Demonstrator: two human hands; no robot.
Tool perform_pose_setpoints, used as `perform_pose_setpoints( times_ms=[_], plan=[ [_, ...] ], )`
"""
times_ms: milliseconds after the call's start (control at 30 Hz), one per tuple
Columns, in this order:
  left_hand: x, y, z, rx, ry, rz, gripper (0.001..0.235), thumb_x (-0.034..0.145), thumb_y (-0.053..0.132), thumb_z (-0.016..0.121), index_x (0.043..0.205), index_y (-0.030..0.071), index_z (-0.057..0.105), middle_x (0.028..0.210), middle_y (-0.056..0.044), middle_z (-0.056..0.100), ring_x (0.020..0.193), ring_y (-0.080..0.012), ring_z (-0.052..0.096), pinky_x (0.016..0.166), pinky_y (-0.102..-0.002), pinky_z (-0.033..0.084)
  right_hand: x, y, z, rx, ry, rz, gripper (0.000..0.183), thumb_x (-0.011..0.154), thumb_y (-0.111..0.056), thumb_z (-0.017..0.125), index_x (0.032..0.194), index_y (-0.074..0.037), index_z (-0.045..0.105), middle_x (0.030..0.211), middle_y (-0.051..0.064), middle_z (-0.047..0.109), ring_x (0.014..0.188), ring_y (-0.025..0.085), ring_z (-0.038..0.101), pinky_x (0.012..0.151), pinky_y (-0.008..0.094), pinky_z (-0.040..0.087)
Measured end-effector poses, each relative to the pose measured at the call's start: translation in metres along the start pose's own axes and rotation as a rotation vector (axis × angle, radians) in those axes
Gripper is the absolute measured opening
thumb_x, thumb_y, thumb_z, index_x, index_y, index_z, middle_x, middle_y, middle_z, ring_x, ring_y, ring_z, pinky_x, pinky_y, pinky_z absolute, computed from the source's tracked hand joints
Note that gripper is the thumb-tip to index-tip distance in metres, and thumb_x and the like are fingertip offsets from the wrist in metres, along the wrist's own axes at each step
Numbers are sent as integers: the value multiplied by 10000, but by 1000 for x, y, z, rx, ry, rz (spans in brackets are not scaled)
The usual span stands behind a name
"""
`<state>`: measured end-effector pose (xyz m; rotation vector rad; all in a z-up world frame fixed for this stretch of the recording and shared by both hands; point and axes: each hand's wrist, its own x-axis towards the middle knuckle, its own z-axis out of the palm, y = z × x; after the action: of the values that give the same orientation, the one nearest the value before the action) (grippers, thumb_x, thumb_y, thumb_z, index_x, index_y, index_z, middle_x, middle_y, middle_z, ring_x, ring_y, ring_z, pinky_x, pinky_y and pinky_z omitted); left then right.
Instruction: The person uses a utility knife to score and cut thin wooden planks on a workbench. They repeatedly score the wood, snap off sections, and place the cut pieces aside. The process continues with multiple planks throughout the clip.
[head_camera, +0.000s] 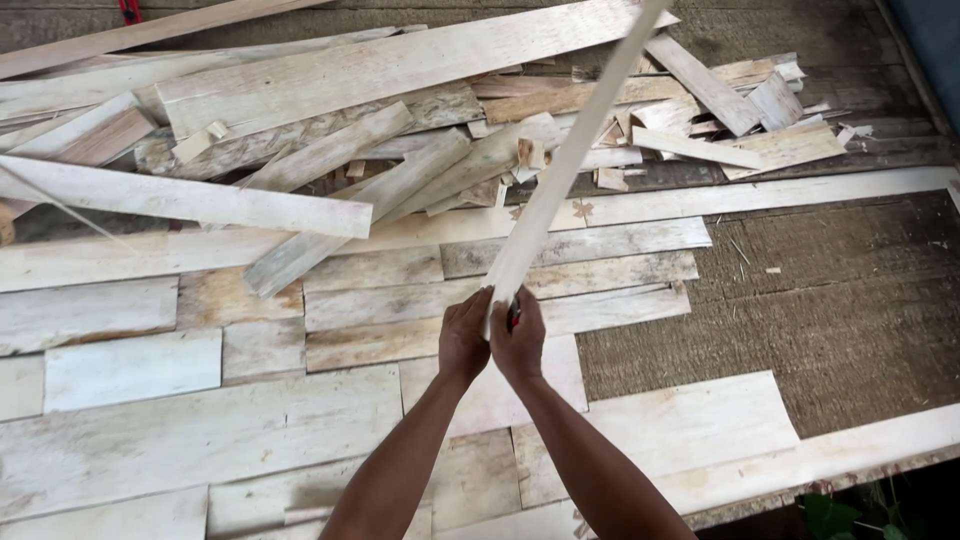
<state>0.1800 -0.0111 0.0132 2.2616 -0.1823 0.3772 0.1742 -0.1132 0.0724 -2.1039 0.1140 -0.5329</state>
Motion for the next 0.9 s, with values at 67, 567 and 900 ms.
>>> perform_pose_setpoints(
  times_ms=[67,567,900],
  plan=[
    [-31,22,-29,-213,-16,-233,502,909,176,667,1407,230,643,1332,32,717,1278,-163,628,1042,-344,483,-27,-23,-10,74,-88,-27,422,967,-243,676,1305,-1,605,933,212,625,759,349,684,634,406,561],
    [-150,20,-109,-1418,184,-1040,392,946,182,770,1312,88,667,1138,-181,747,1013,-397,735,877,-583,651,-119,10,-29,612,-200,669,439,1030,-274,677,1342,16,572,1021,174,651,428,157,549,386,295,454],
    [-222,-12,-122,-1397,131,-1054,419,869,204,875,1247,104,723,1138,-146,768,979,-345,758,860,-545,653,-140,47,-24,806,-239,739,348,981,-323,759,1252,-151,626,701,37,614,445,178,578,444,296,508]
  ],
)
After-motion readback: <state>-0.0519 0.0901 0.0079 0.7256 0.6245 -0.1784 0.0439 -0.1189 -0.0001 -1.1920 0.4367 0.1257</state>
